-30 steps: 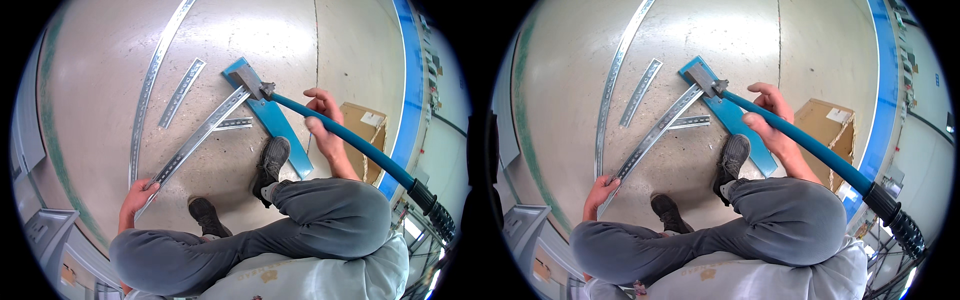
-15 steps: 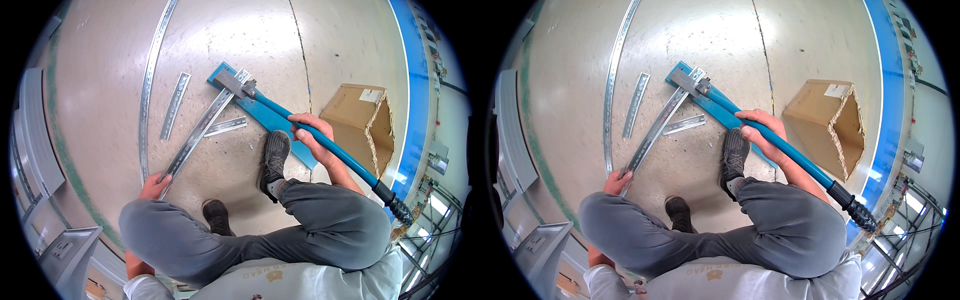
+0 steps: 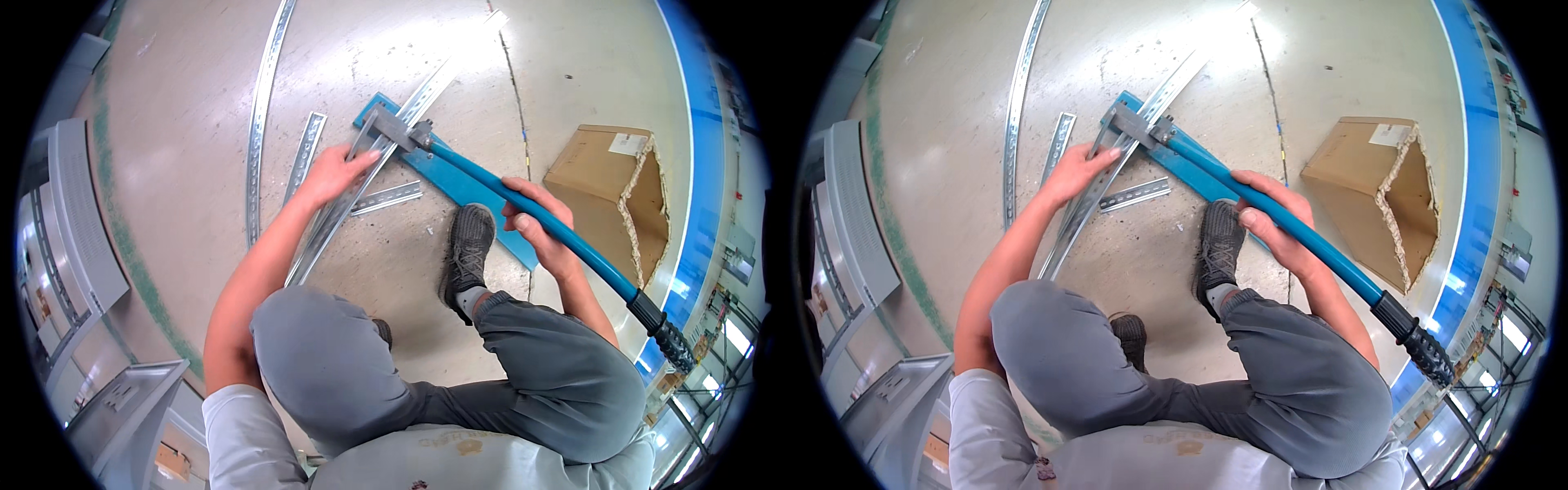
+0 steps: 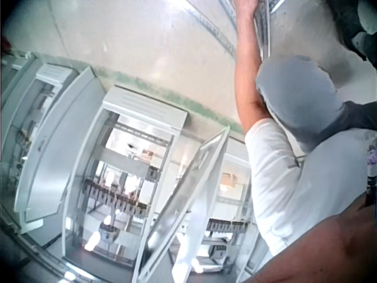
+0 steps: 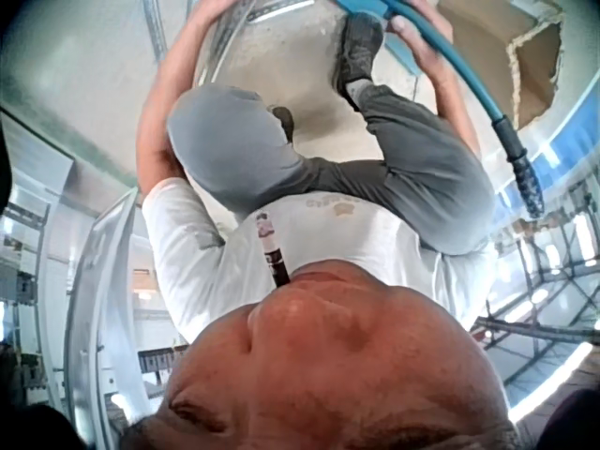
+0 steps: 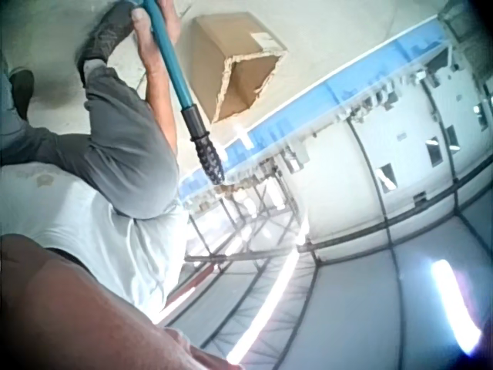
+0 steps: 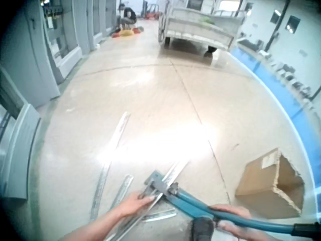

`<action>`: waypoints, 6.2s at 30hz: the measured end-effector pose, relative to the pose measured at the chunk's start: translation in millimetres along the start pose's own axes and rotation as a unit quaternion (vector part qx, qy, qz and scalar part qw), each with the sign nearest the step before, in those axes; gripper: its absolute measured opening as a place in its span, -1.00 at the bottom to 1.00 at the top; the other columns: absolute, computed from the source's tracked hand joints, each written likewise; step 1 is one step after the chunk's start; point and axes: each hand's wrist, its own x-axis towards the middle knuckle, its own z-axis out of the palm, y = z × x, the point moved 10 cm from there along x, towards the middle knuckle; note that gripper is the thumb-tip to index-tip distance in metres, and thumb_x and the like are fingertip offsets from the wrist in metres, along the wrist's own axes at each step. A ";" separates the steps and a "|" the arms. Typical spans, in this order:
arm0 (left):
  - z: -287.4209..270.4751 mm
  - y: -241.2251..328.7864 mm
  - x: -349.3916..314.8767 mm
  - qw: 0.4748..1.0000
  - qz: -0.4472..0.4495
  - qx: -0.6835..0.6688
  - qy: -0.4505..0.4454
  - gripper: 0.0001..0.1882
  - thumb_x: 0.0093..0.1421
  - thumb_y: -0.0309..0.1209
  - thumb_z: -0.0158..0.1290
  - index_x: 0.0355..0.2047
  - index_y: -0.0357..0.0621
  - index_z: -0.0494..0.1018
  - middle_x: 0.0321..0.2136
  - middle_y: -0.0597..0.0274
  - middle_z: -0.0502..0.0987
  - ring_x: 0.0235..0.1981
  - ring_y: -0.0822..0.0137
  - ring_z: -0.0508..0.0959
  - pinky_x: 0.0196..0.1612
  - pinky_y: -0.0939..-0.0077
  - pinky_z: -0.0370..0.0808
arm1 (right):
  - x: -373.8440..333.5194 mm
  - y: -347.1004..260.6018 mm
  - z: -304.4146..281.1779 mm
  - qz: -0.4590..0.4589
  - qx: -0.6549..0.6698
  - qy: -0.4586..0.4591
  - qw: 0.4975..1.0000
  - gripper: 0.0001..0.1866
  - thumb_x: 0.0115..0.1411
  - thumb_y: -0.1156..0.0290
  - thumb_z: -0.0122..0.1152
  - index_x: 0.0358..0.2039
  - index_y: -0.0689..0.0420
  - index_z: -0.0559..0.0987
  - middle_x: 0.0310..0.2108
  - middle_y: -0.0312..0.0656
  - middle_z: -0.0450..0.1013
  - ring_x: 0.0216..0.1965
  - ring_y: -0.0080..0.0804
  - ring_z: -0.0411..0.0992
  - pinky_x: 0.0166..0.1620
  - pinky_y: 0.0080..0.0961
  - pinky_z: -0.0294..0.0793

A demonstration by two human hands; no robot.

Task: The person sits on the floor and uses a manual metal shear to cut long perforated metal rails into shorter segments. The person repeatedly positions the rails in the shear, cuts them, and places the cut pieces into a nearby cardboard box.

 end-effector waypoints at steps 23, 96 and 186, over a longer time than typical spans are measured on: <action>-2.4 12.5 -106.9 0.903 0.181 0.345 0.181 -0.44 0.10 -0.15 0.35 0.02 -0.16 0.47 -0.26 0.13 0.44 -0.22 0.09 0.55 -0.26 0.16 0.55 | 74.9 116.1 187.8 0.303 0.171 -0.234 0.908 -0.54 0.39 -0.02 0.22 -0.06 0.18 0.59 -0.32 -0.31 0.55 -0.34 -0.59 0.52 -0.21 -0.61 0.54; -19.2 -217.7 -239.0 0.926 -0.026 -0.357 0.120 -0.62 0.45 -0.49 -0.03 0.24 -0.29 0.44 -0.06 0.08 0.64 -0.17 0.29 0.67 -0.07 0.40 0.62 | 100.3 133.1 236.4 0.330 0.282 -0.168 0.885 -0.77 0.42 0.28 0.23 -0.21 0.22 0.54 -0.35 -0.18 0.62 -0.40 -0.52 0.60 -0.31 -0.58 0.65; -33.0 -174.3 -235.0 0.979 0.004 -0.052 0.197 -0.40 0.18 -0.37 0.30 0.25 -0.02 0.47 -0.07 0.04 0.62 -0.22 0.20 0.65 -0.09 0.35 0.59 | 93.8 129.1 253.1 0.314 0.201 -0.177 0.911 -0.76 0.34 0.32 0.35 -0.20 0.25 0.58 -0.34 -0.23 0.59 -0.41 -0.58 0.54 -0.31 -0.64 0.61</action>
